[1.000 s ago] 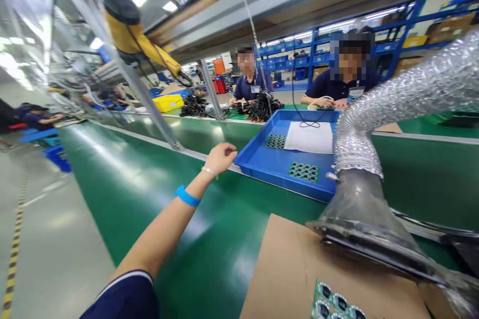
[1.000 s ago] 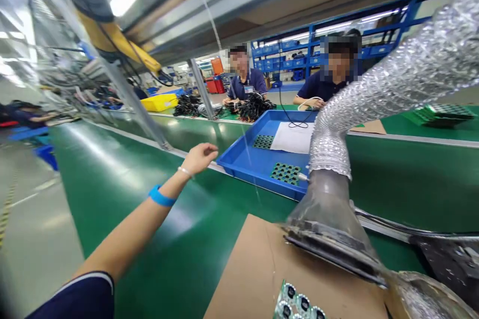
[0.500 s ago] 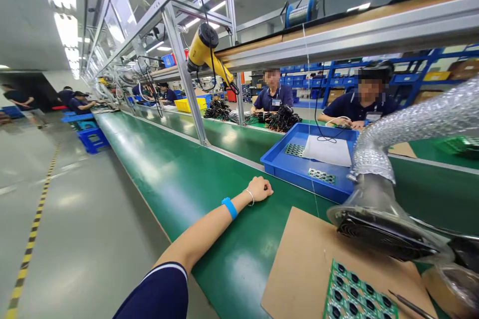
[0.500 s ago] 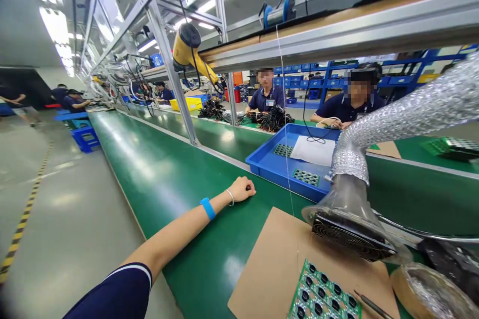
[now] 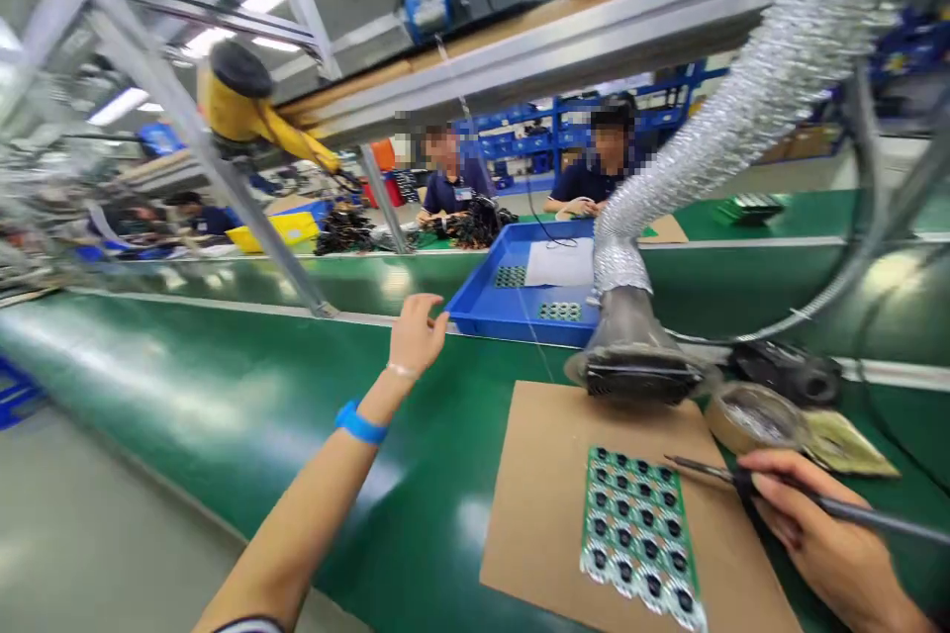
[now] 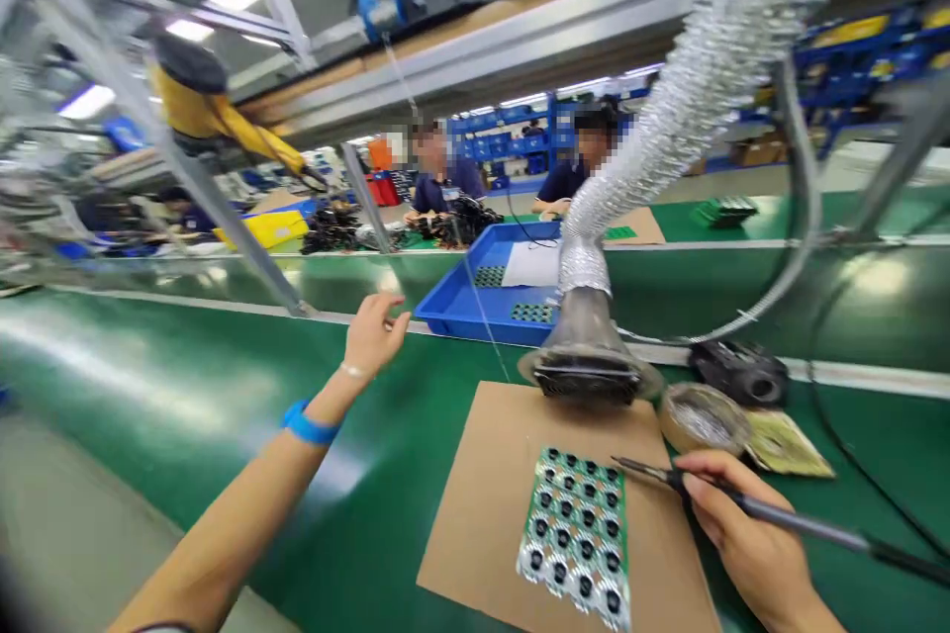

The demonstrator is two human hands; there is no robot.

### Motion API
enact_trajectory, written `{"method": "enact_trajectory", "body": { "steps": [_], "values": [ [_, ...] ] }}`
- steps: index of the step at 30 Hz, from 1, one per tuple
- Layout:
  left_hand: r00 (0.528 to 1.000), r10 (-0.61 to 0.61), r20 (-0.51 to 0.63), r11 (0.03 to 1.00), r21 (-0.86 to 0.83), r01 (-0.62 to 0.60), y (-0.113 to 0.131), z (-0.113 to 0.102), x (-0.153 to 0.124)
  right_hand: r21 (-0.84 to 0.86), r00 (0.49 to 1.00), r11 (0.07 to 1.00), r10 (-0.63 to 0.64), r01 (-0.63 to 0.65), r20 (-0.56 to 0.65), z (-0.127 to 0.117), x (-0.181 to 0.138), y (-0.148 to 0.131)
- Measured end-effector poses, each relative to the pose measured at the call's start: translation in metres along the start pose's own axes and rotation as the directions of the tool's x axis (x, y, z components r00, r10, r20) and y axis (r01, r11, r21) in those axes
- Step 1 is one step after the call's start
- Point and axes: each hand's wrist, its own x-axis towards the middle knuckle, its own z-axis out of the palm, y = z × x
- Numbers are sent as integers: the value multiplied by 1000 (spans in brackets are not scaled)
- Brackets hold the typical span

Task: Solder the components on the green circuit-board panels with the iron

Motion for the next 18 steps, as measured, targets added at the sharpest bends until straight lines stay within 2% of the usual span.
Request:
{"method": "enact_trajectory", "body": {
  "steps": [1,3,5,6,8,10,12,18],
  "values": [
    [996,86,16,995,-47,-86,19,10,-18,56,998,998,-16,12,65,-1,0,0],
    [950,299,87,945,-167,-282,59,29,-57,72,998,997,-29,25,59,-2,3,1],
    [844,508,175,844,-297,-446,93,46,-90,74,998,997,-41,38,47,-3,5,2],
    [794,572,207,802,-343,-489,108,54,-102,75,998,996,-51,47,47,-3,6,3],
    [735,631,250,760,-392,-519,129,70,-114,76,996,995,-72,68,57,-4,5,4],
    [717,637,283,758,-401,-515,141,83,-116,79,993,993,-91,86,71,-6,3,5],
    [722,620,307,773,-394,-497,143,90,-114,86,991,992,-102,94,85,-9,0,4],
    [744,567,354,813,-387,-435,128,80,-108,102,989,992,-81,69,122,-15,-4,1]
  ]
}}
